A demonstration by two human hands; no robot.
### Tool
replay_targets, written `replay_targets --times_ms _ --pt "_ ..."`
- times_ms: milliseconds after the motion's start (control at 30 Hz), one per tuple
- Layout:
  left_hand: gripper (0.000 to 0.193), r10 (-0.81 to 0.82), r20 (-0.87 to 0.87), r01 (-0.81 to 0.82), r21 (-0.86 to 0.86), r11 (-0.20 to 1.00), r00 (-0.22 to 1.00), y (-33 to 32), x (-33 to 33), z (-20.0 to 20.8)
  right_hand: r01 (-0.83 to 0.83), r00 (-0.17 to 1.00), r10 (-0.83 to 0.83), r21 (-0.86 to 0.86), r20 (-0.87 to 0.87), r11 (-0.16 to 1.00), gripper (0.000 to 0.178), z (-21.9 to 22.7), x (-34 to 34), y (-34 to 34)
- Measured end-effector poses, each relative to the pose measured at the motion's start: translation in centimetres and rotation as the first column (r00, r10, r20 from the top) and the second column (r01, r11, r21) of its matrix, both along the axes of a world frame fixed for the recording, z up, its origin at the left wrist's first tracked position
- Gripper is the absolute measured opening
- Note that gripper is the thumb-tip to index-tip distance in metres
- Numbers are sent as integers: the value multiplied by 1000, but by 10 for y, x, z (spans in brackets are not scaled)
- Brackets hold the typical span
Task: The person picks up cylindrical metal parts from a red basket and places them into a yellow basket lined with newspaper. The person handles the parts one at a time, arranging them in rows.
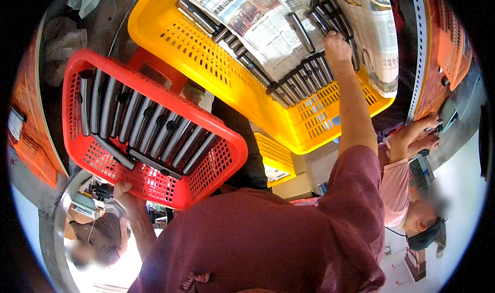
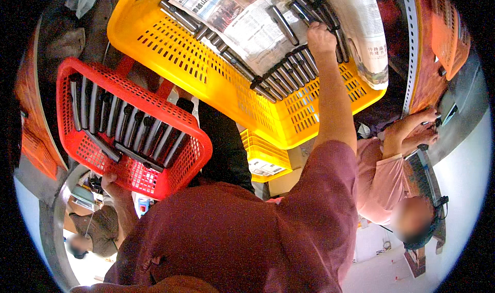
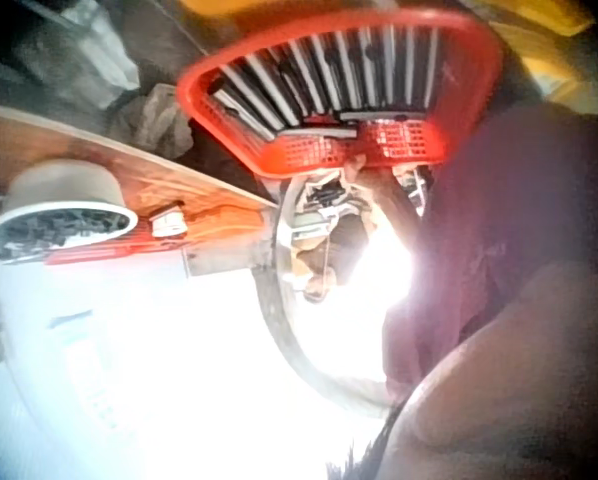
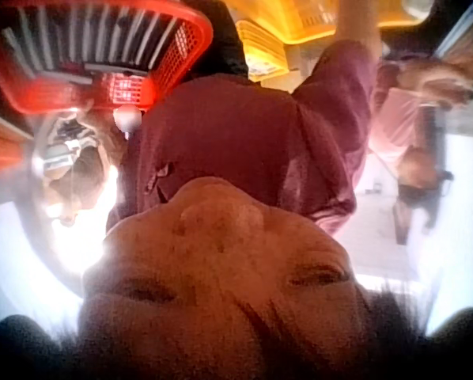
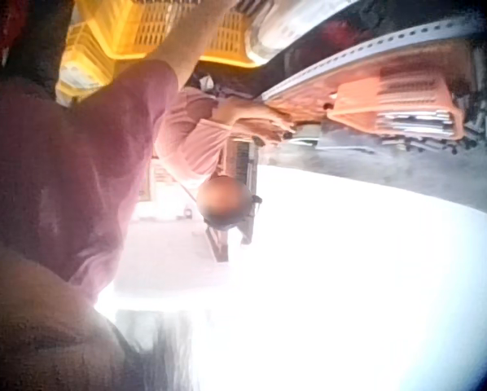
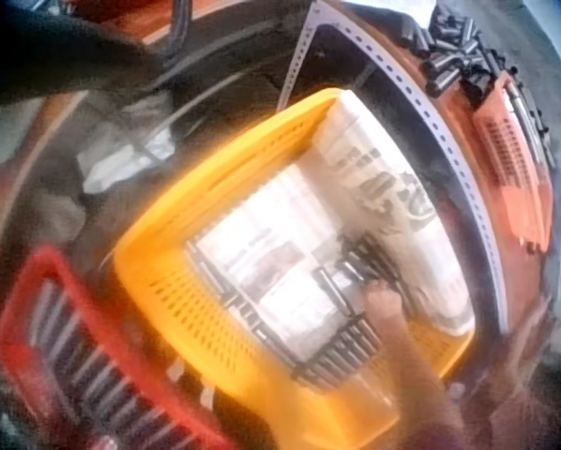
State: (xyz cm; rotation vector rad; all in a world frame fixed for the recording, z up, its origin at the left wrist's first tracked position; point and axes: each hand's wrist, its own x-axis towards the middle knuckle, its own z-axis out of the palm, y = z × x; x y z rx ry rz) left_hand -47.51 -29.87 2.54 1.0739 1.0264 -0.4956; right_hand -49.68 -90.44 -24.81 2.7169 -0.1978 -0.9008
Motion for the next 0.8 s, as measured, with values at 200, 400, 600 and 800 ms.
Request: replay_targets --times_ms 200,400,600,800 --pt "80 18 -25 -17 31 999 1000 -5 -1 6 -88 960 94 33 -263 996 20 20 33 5" --pt "81 32 22 -33 36 999 999 -13 -1 7 23 923 -4 45 -386 999 20 25 46 -1" --pt "80 64 6 -64 0 998 998 -24 3 11 22 947 33 166 -320 986 28 12 35 -12" --pt "79 65 -1 -65 -19 998 998 -20 -1 11 160 987 -159 38 -28 986 53 16 21 -7"
